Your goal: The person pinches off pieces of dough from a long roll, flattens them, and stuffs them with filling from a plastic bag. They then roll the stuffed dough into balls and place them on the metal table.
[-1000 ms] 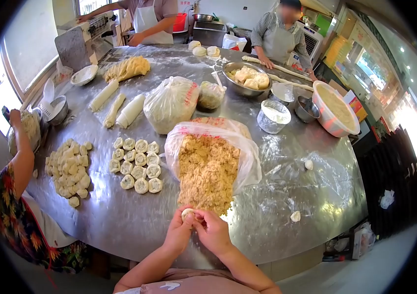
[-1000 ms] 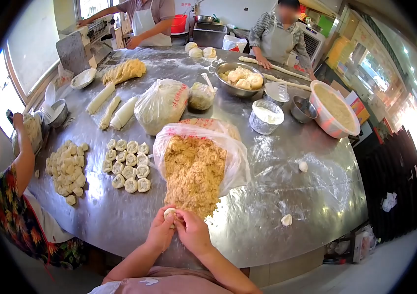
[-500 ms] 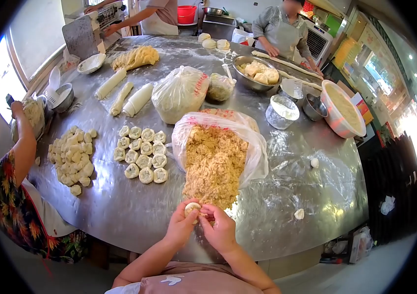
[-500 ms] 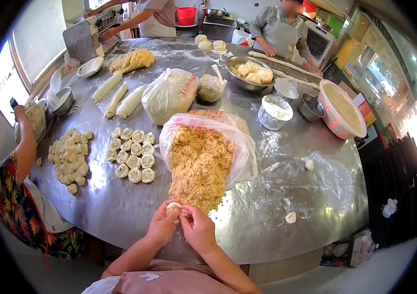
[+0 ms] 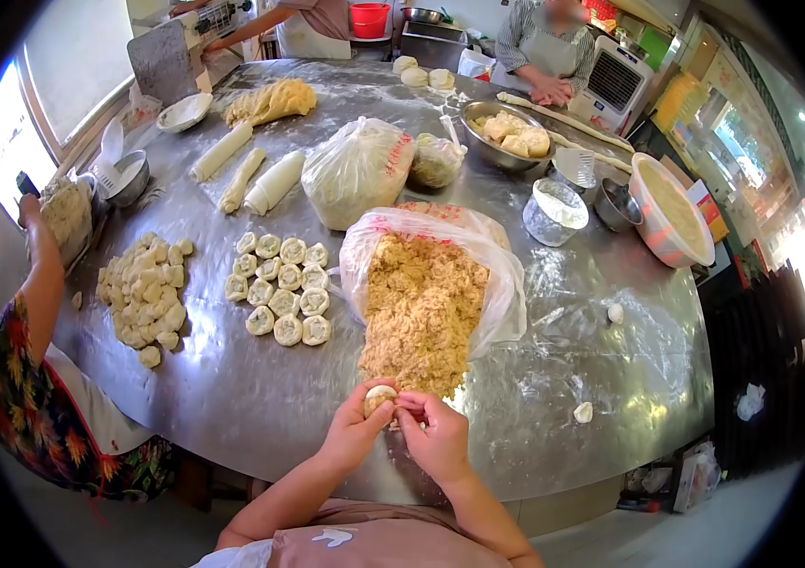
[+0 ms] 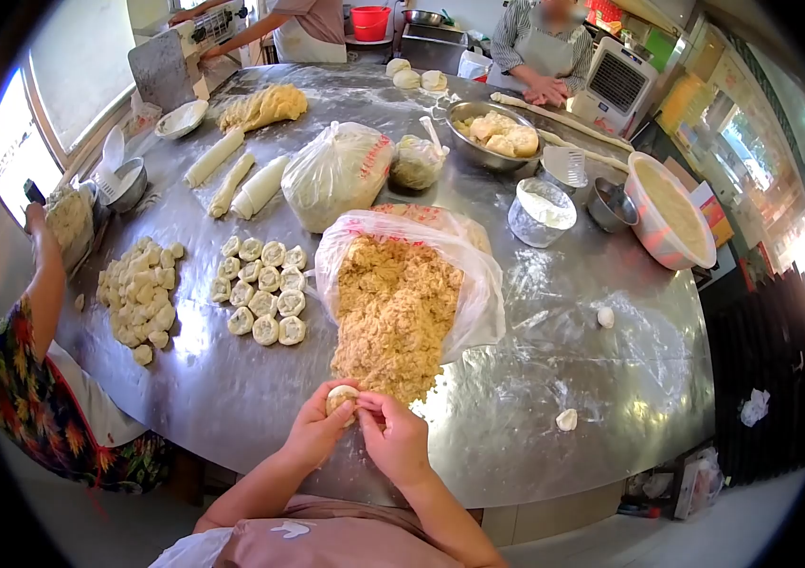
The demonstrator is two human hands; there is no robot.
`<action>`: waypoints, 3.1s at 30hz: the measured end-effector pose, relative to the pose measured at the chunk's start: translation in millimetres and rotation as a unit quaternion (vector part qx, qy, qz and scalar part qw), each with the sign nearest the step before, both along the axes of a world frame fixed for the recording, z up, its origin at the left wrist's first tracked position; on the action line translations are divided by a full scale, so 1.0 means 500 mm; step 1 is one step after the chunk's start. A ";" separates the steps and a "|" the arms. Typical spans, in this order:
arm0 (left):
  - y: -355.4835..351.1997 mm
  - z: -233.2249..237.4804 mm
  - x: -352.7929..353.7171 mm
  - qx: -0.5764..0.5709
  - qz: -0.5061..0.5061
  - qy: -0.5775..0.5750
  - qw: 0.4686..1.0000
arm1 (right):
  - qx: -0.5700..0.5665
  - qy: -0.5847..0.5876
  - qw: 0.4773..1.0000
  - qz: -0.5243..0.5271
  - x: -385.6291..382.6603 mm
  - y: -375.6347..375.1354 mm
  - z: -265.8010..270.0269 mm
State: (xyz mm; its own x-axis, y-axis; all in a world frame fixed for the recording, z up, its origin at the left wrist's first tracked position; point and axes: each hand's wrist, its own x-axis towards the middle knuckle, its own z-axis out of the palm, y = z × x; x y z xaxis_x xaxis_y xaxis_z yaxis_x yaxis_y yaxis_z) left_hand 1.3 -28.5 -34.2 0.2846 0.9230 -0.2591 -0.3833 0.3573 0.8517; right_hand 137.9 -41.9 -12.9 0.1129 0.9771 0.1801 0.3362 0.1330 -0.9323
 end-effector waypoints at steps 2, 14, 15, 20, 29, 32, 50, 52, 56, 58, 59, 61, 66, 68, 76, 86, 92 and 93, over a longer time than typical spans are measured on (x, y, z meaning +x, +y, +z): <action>-0.001 0.005 0.001 0.025 -0.002 0.018 1.000 | 0.020 -0.018 1.000 0.000 -0.002 0.001 0.007; 0.017 0.058 -0.029 -0.170 0.017 -0.261 0.950 | 0.134 -0.226 0.961 0.081 0.059 0.028 0.034; 0.017 0.062 -0.031 -0.182 0.002 -0.282 0.942 | 0.145 -0.228 0.958 0.099 0.054 0.027 0.030; 0.004 0.026 -0.026 -0.171 -0.077 -0.275 0.943 | 0.196 -0.255 0.938 0.130 0.014 0.025 -0.005; -0.010 0.053 -0.005 -0.190 -0.079 -0.182 0.962 | 0.214 -0.136 0.962 0.103 -0.007 0.032 -0.025; -0.011 0.088 0.008 -0.249 -0.038 -0.274 0.928 | 0.205 -0.059 0.974 0.083 -0.009 0.033 -0.018; -0.017 0.055 0.032 0.250 0.056 0.135 0.957 | -0.034 0.381 0.923 0.024 -0.039 0.026 0.016; -0.011 0.050 0.019 0.257 0.047 0.159 0.952 | -0.043 0.340 0.938 0.060 -0.045 0.017 0.017; 0.000 0.047 0.015 0.359 0.029 0.270 0.893 | -0.063 0.355 0.927 0.105 -0.055 0.005 -0.005; 0.010 0.061 0.010 0.438 0.010 0.327 0.837 | -0.107 0.353 0.927 0.067 -0.052 0.001 0.011; 0.008 0.057 0.015 0.425 0.034 0.313 0.849 | -0.128 0.302 0.944 0.045 -0.045 0.001 0.009; -0.002 0.049 0.033 0.396 0.084 0.281 0.870 | -0.170 0.194 0.966 -0.002 -0.033 0.004 0.013; 0.015 0.048 0.033 0.165 0.054 0.090 0.981 | -0.026 0.052 0.998 -0.022 -0.011 0.010 0.018; 0.017 0.035 0.036 0.165 0.028 0.066 0.984 | 0.070 0.014 0.996 0.051 -0.033 0.015 0.023; -0.018 0.064 0.059 0.165 -0.033 0.100 0.981 | 0.069 0.018 0.997 0.016 -0.001 0.063 0.017; 0.020 0.062 0.028 0.109 0.101 0.047 0.988 | 0.037 0.123 0.990 0.054 -0.042 0.002 0.002; 0.021 0.086 0.036 0.132 0.129 -0.088 0.979 | -0.047 0.198 0.978 0.050 -0.055 -0.016 0.020; 0.014 0.096 0.038 0.068 0.136 -0.177 0.972 | -0.064 0.201 0.977 0.040 -0.046 -0.015 0.023</action>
